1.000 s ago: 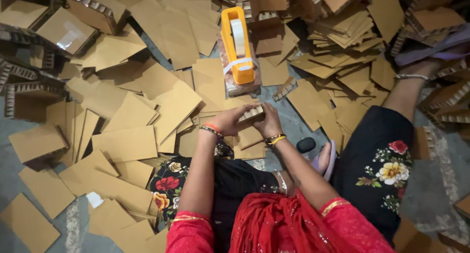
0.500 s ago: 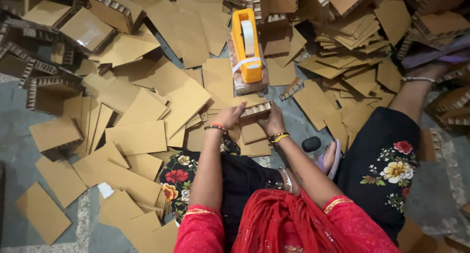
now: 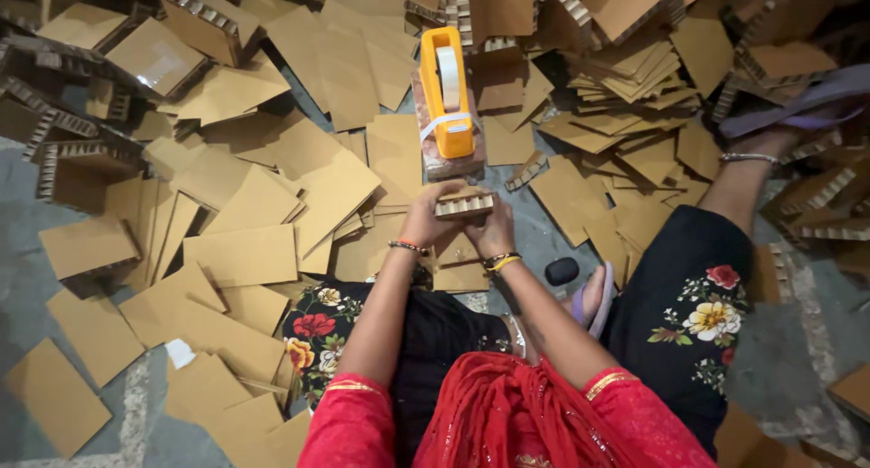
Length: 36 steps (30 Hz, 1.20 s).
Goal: The person sits on the floor and assembles small cardboard boxes by folding the flaps and securing them with clear tape from a handheld dispenser. The person repeatedly picks up flat cardboard pieces, folds them into box shapes, and tapes the seams.
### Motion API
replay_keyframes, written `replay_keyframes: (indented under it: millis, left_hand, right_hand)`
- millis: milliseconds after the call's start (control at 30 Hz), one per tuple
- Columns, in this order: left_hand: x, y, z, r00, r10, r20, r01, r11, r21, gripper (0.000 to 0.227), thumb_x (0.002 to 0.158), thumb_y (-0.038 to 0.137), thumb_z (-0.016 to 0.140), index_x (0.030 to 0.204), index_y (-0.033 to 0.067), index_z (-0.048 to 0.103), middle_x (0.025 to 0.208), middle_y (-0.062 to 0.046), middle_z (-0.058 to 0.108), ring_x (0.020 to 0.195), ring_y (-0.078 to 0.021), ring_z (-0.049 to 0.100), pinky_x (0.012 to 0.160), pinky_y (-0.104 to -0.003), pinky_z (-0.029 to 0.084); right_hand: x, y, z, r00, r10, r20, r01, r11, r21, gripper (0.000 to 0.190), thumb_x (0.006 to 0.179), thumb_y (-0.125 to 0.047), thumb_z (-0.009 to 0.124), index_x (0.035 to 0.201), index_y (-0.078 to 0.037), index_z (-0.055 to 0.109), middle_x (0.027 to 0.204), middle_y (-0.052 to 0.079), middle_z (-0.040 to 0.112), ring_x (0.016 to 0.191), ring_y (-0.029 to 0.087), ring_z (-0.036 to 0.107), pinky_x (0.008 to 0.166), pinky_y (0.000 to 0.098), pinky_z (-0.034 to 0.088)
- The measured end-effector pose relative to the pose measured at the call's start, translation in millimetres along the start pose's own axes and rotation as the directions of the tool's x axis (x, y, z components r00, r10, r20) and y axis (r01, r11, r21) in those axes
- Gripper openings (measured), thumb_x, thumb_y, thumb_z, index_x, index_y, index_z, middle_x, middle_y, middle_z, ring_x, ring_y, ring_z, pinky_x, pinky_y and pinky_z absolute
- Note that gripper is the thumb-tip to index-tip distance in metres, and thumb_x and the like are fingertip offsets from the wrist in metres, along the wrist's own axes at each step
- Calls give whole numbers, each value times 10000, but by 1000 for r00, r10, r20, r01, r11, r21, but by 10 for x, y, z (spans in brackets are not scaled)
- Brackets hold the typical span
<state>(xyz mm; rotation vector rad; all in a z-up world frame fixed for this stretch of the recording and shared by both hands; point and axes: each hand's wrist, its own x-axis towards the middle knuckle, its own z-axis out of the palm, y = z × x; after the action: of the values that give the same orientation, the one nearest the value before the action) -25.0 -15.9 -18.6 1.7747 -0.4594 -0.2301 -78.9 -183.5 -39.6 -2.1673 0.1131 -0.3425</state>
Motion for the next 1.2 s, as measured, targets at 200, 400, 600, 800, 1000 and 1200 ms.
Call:
replay_keyframes:
  millis: [200, 400, 600, 800, 1000, 1200]
  left_hand:
    - [24, 103, -58, 997, 46, -65, -38, 993, 114, 675, 631, 112, 891, 1226, 119, 573, 1118, -105, 653, 1060, -268, 650, 910, -385, 552]
    - [-66, 284, -147, 991, -21, -135, 83, 879, 471, 450, 621, 249, 942, 987, 194, 687, 977, -87, 655, 933, -341, 659, 753, -457, 545]
    - [-109, 354, -131, 981, -19, -193, 123, 831, 543, 413, 614, 146, 870, 989, 220, 712, 976, -86, 657, 948, -335, 665, 744, -459, 549]
    - [-95, 196, -112, 982, -24, -185, 119, 843, 525, 408, 637, 146, 858, 1012, 221, 714, 1012, -88, 663, 959, -337, 665, 763, -458, 552]
    - [-57, 182, -106, 985, -4, -174, 98, 840, 533, 423, 603, 151, 867, 996, 201, 720, 985, -102, 664, 957, -352, 653, 776, -452, 551]
    - [-11, 200, -135, 991, -6, -134, 80, 830, 552, 449, 602, 120, 862, 1019, 191, 712, 973, -102, 651, 958, -348, 650, 773, -462, 543]
  right_hand:
    - [11, -73, -2, 993, 81, 82, -94, 981, 170, 531, 696, -111, 842, 1182, -64, 634, 1093, 147, 755, 1034, 307, 755, 889, 391, 600]
    - [-21, -102, -27, 996, 88, 19, -88, 996, 0, 623, 673, -170, 901, 1206, -40, 605, 1093, 182, 693, 1034, 377, 664, 876, 451, 545]
    - [-448, -454, -434, 984, -172, -45, 168, 982, -86, 512, 794, -258, 842, 1211, -60, 620, 1138, 149, 656, 1062, 359, 608, 961, 452, 473]
    - [-472, -524, -521, 901, -364, 235, 412, 888, -205, 349, 778, -314, 820, 1076, -163, 718, 1019, 96, 699, 990, 323, 611, 895, 439, 487]
    - [172, 156, -1075, 979, 178, 95, -103, 37, 994, 176, 1019, -330, 718, 1002, -154, 720, 1009, 36, 711, 963, 207, 656, 875, 406, 539]
    - [195, 996, -1526, 902, 406, 149, -54, -237, 970, 263, 968, -426, 714, 942, -165, 689, 1016, -17, 714, 906, 147, 642, 836, 336, 527]
